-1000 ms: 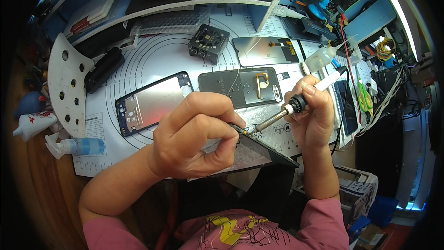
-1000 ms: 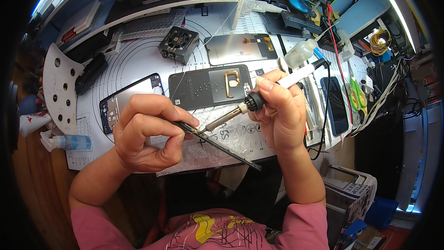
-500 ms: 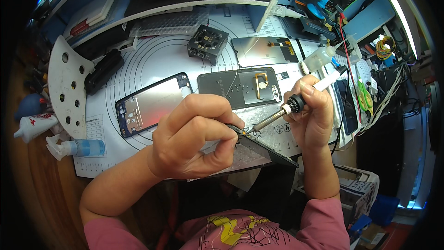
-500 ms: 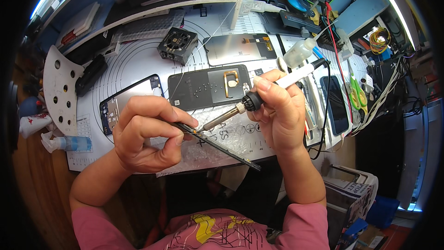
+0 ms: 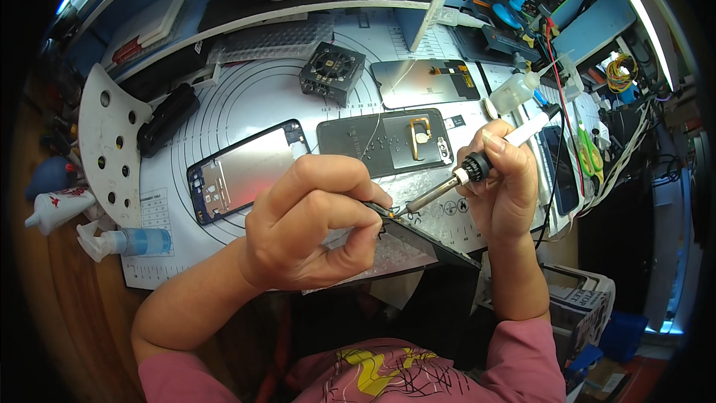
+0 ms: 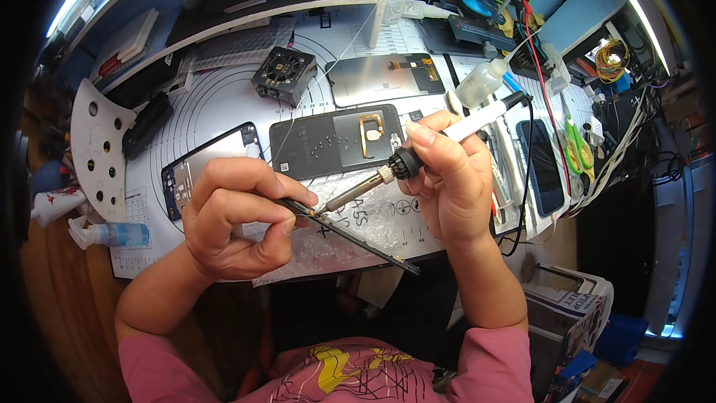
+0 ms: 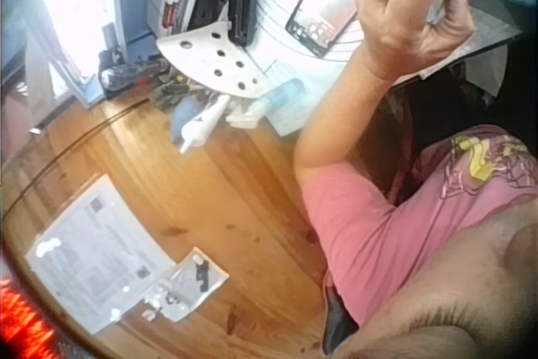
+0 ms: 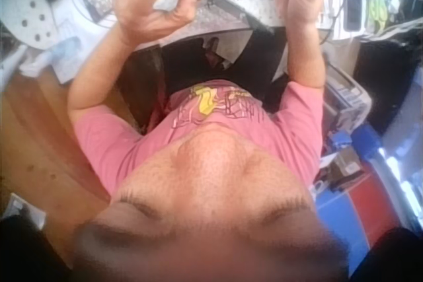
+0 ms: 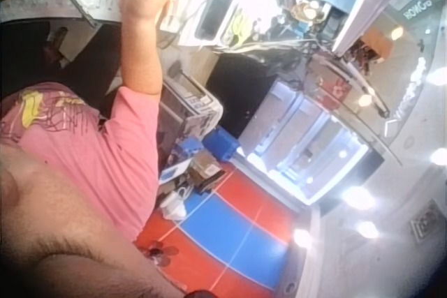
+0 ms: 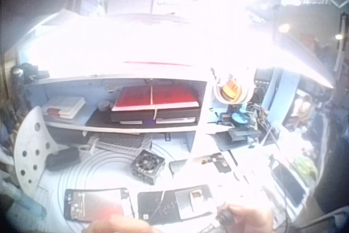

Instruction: The person uses a soldering iron to apply heat to the internal circuitry of a phone screen by hand on a repair bench.

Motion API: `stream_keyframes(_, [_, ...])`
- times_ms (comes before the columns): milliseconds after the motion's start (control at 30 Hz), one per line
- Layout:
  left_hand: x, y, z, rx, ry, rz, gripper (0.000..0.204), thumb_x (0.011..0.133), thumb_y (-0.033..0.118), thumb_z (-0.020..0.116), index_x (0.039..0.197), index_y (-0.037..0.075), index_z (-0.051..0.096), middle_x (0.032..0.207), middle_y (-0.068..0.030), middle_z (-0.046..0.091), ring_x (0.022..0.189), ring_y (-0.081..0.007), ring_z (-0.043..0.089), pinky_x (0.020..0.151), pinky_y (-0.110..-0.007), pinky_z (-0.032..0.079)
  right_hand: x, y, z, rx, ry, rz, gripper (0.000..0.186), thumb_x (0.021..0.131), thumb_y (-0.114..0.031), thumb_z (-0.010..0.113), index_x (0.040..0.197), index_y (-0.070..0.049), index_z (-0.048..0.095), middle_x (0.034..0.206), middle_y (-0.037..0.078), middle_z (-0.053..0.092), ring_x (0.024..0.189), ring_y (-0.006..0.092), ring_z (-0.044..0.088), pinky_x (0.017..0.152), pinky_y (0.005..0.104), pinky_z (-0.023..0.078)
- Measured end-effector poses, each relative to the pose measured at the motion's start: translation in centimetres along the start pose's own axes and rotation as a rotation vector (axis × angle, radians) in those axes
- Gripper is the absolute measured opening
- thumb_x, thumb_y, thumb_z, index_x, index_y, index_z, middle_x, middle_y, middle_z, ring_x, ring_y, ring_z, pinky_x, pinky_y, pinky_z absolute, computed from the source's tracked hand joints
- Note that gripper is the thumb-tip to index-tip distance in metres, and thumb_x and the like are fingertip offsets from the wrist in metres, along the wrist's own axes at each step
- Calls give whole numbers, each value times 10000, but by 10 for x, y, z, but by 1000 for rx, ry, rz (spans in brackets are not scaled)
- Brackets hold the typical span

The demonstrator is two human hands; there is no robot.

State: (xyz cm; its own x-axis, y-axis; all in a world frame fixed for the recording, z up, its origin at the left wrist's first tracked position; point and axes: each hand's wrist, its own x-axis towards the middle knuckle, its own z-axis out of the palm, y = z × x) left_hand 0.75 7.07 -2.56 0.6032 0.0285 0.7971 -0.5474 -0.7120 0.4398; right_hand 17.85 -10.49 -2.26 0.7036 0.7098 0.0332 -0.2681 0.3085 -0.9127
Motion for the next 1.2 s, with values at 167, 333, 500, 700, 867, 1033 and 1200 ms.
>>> stream_keyframes(167, [-1, 0, 1, -18, 4, -14, 192, 793, -77, 688, 923, 16, 581, 1005, -124, 551, 840, -248, 744, 642, -277, 581, 0, 0, 0, -34, 4, -5, 228, 966, -243, 572, 847, -55, 523, 596, -7, 449, 501, 65, 394, 451, 231, 302])
stream_keyframes(333, [0, 1, 1, -4, 3, -13, 192, 796, -79, 686, 923, 20, 581, 1004, -121, 550, 841, -246, 745, 648, -278, 579, 1, 1, -6, 65, -27, 2, 173, 934, -180, 653, 883, -39, 568, 691, 25, 563, 512, 49, 419, 480, 220, 371])
stream_keyframes(500, [0, 1, 2, -3, 8, -10, 194, 789, -87, 682, 917, 21, 582, 1001, -119, 550, 839, -245, 745, 650, -279, 576, 0, 1, -6, 61, -28, 0, 167, 932, -175, 650, 885, -38, 568, 684, 28, 557, 509, 52, 421, 480, 221, 368])
stream_keyframes(700, [-1, 1, 2, -13, 14, -14, 198, 784, -93, 680, 909, 23, 580, 997, -118, 552, 835, -243, 745, 648, -274, 569, 1, 0, -4, 68, -36, -4, 166, 931, -172, 648, 885, -34, 567, 671, 34, 554, 500, 66, 433, 479, 225, 368])
stream_keyframes(867, [-1, 2, 2, -5, 7, -15, 202, 781, -93, 681, 910, 24, 579, 998, -119, 553, 832, -242, 743, 652, -276, 566, 0, 0, -5, 64, -31, -7, 176, 934, -180, 649, 885, -32, 567, 679, 39, 565, 499, 61, 429, 480, 224, 369])
stream_keyframes(1033, [-1, 1, 2, -7, 6, -13, 209, 778, -93, 682, 915, 25, 577, 1002, -121, 553, 833, -241, 742, 651, -277, 565, 0, 0, -5, 50, -23, -8, 175, 937, -180, 647, 885, -33, 568, 687, 36, 567, 502, 49, 411, 485, 218, 370])
stream_keyframes(1200, [-1, 1, 2, -16, 19, -16, 226, 772, -104, 662, 931, 21, 563, 1008, -125, 549, 824, -240, 745, 631, -270, 568, 0, 1, -6, 53, -36, -10, 171, 937, -180, 645, 882, -38, 567, 696, 35, 569, 505, 48, 403, 485, 221, 368])
